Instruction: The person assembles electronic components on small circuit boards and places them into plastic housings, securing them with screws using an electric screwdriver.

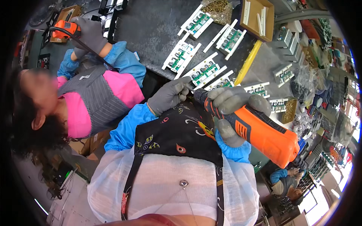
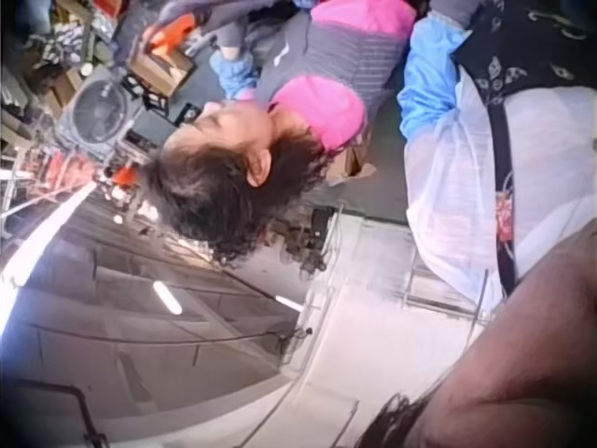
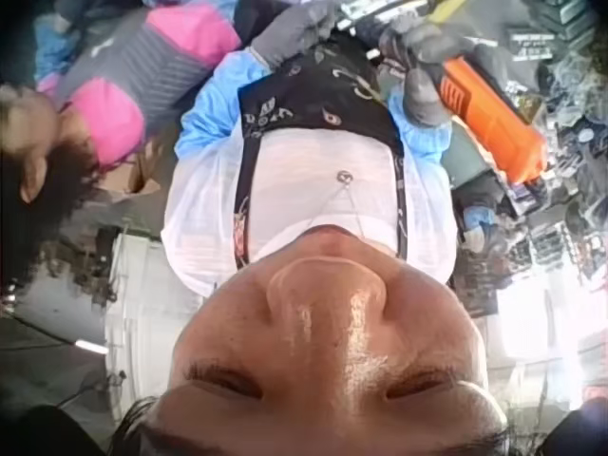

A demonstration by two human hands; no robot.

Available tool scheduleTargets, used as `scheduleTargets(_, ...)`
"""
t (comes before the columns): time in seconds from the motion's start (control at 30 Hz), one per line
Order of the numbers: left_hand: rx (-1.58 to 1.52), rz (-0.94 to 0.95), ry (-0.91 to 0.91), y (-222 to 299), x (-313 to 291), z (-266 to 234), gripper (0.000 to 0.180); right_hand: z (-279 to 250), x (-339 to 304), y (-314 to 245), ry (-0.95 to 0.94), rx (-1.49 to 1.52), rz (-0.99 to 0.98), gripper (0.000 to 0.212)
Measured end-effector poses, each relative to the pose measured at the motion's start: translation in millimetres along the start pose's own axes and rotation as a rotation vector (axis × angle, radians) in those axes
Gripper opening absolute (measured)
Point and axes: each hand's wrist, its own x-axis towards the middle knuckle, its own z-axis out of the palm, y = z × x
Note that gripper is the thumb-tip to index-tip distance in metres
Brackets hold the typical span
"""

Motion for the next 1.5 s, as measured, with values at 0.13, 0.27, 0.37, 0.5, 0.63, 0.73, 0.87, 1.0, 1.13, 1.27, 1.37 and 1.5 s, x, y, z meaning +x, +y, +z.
scheduleTargets(0.13, -0.013, 0.104, 0.047, 1.7, -0.7, 3.4, 0.057, 4.1, 5.6, 5.0, 0.019, -0.034, 0.005, 0.075)
scheduleTargets(0.27, -0.159, 0.043, -0.043, 2.9, 1.6, -5.2, 0.052, 4.0, 9.6, 11.6, -0.009, -0.032, -0.015, 0.075)
scheduleTargets(0.37, -0.167, 0.011, -0.069, 5.1, 0.2, -5.2, 0.050, 3.7, 9.6, 12.0, -0.005, -0.005, -0.029, 0.076)
scheduleTargets(0.5, -0.096, 0.053, -0.071, 5.7, -2.2, 0.6, 0.048, 3.2, 9.8, 10.4, 0.019, -0.027, 0.004, 0.076)
scheduleTargets(0.63, 0.242, 0.111, 0.004, 14.0, -5.8, 1.5, 0.053, 9.1, 14.9, 9.4, 0.030, 0.021, -0.010, 0.068)
scheduleTargets(0.73, 0.569, 0.139, 0.047, 18.1, -9.8, 2.5, 0.059, 9.1, 15.7, 9.6, 0.081, 0.046, 0.046, 0.066)
scheduleTargets(0.87, 0.651, 0.154, 0.177, 17.9, -16.6, -0.9, 0.062, 8.2, 14.8, 24.4, 0.098, 0.012, 0.101, 0.067)
scheduleTargets(1.0, 0.511, 0.008, 0.272, 14.7, -36.9, -27.6, 0.047, 8.0, 14.5, 53.5, 0.306, -0.097, 0.115, 0.060)
scheduleTargets(1.13, 0.400, -0.101, 0.406, 15.8, -39.9, -23.1, 0.041, -1.2, 13.6, 79.7, 0.253, -0.159, 0.165, 0.064)
scheduleTargets(1.27, 0.371, -0.064, 0.330, 17.2, -39.2, -24.8, 0.043, 2.8, 16.4, 86.6, 0.221, -0.193, 0.194, 0.063)
scheduleTargets(1.37, 0.402, -0.098, 0.314, 21.2, -37.2, -22.6, 0.041, 5.3, 16.5, 88.4, 0.185, -0.209, 0.191, 0.063)
scheduleTargets(1.5, 0.490, -0.172, 0.312, 26.2, -31.7, -25.4, 0.037, 10.6, 14.6, 96.4, 0.029, -0.188, 0.144, 0.060)
